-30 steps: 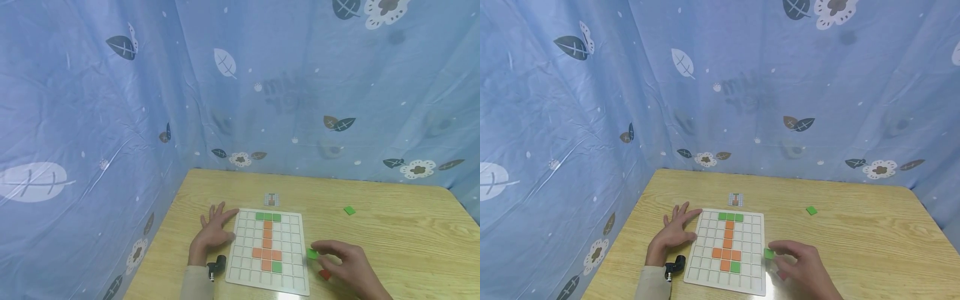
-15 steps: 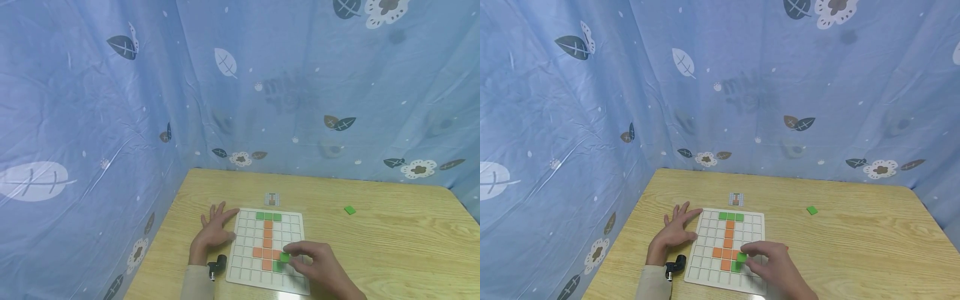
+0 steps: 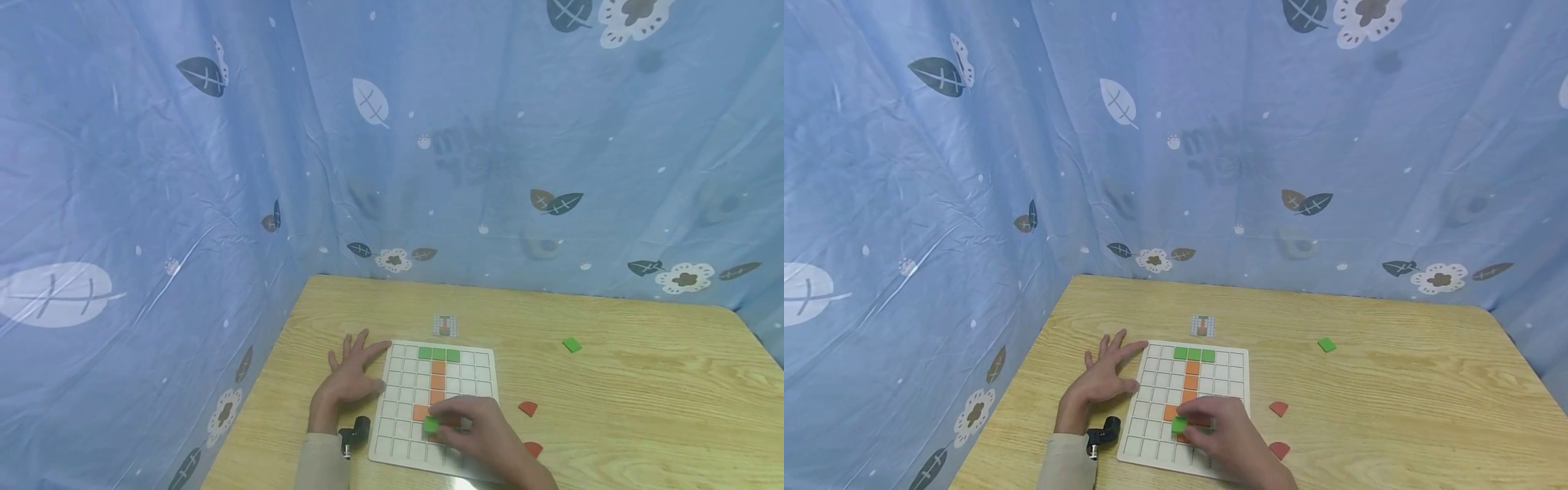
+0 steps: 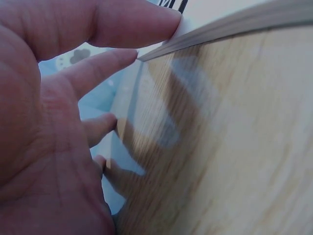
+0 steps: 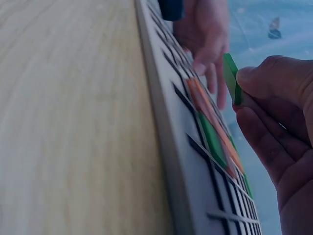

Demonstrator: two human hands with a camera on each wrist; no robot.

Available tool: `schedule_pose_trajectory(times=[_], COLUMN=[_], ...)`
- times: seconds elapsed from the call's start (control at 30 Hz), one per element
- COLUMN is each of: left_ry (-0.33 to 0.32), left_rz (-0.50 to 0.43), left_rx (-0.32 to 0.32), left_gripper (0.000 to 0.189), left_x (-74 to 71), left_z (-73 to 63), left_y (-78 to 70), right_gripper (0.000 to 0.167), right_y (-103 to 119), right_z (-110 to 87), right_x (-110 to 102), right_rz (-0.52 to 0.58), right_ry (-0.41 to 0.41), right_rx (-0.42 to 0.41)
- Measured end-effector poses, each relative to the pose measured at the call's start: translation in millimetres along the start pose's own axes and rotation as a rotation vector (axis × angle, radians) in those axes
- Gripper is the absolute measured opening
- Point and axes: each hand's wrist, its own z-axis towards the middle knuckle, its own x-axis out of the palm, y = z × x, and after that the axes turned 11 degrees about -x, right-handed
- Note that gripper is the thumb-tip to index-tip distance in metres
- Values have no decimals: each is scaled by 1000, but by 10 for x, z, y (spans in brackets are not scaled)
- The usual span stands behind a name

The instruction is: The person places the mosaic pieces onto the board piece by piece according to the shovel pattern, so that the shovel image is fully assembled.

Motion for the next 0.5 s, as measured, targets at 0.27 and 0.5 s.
schedule_pose_trajectory(times=[0.27, 0.5], left_ry=[5, 10], left_rz=[2, -9], left_rx=[-2, -2], left_gripper=[92, 91], left_x=[3, -15], left_z=[-2, -9], left_y=[0, -28], right_gripper=[30, 29], right_y=[41, 96], right_z=[65, 96], right_x=[143, 212], right_rz=[-27, -101], right_ry=[94, 119], right_rx=[71, 49])
